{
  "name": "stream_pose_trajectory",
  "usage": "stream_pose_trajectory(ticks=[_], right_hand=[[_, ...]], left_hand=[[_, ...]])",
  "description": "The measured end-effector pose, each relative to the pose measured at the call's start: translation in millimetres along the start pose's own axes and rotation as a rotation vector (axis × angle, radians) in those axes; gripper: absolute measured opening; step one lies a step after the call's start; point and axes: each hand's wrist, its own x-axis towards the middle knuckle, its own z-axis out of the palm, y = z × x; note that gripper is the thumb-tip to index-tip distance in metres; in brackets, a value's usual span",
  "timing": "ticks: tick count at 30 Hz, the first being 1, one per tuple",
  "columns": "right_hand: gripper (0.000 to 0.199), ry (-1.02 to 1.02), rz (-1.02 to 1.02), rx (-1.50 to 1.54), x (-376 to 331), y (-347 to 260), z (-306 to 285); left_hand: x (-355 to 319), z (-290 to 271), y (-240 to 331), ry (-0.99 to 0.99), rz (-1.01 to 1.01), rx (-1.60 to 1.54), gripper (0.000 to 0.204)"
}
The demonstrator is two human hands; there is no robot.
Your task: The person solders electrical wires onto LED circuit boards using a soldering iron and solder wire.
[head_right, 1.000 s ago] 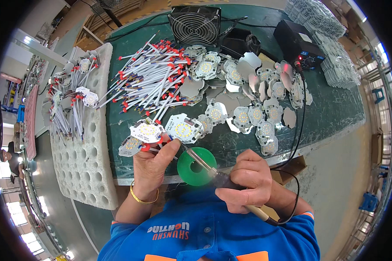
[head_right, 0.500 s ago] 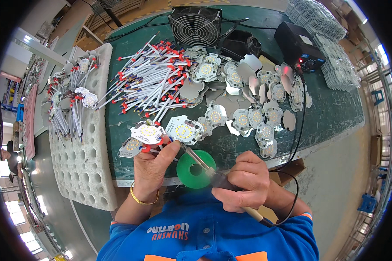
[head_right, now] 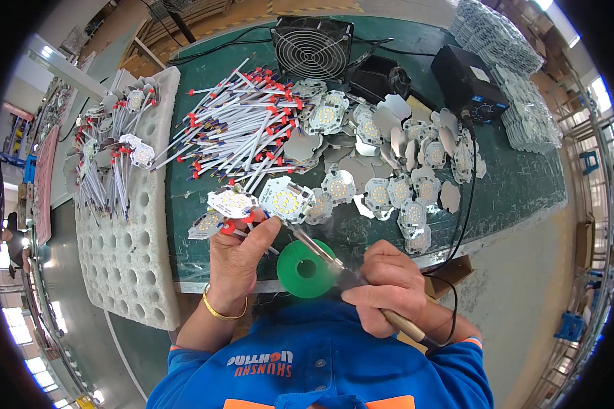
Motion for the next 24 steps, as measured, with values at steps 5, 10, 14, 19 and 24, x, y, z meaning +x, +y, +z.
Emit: stream_pose_trajectory(ticks=[5, 10, 14, 19, 24], right_hand=[[0.022, 0.080, 0.002, 0.027, 6.1, 1.2, -2.5], [0.025, 0.011, -0.049, -0.201, 22.1, 9.2, -6.8], [0.028, 0.083, -0.028, -0.373, 49.0, 23.7, 4.3], [0.024, 0.080, 0.095, -0.244, 67.5, 36.5, 14.2], [0.021, 0.032, 0.124, -0.231, 67.0, 39.8, 15.2]], left_hand=[[1.8, -4.2, -1.0, -0.026, -0.077, -0.034, 0.012], [2.5, -3.1, -0.7, -0.064, -0.104, -0.080, 0.013], [6.7, -3.3, 4.9, -0.116, -0.130, 0.085, 0.013], [14.9, 0.4, 8.4, -0.238, -0.120, 0.088, 0.013], [24.9, -10.8, 9.0, -0.257, -0.253, 0.000, 0.024]])
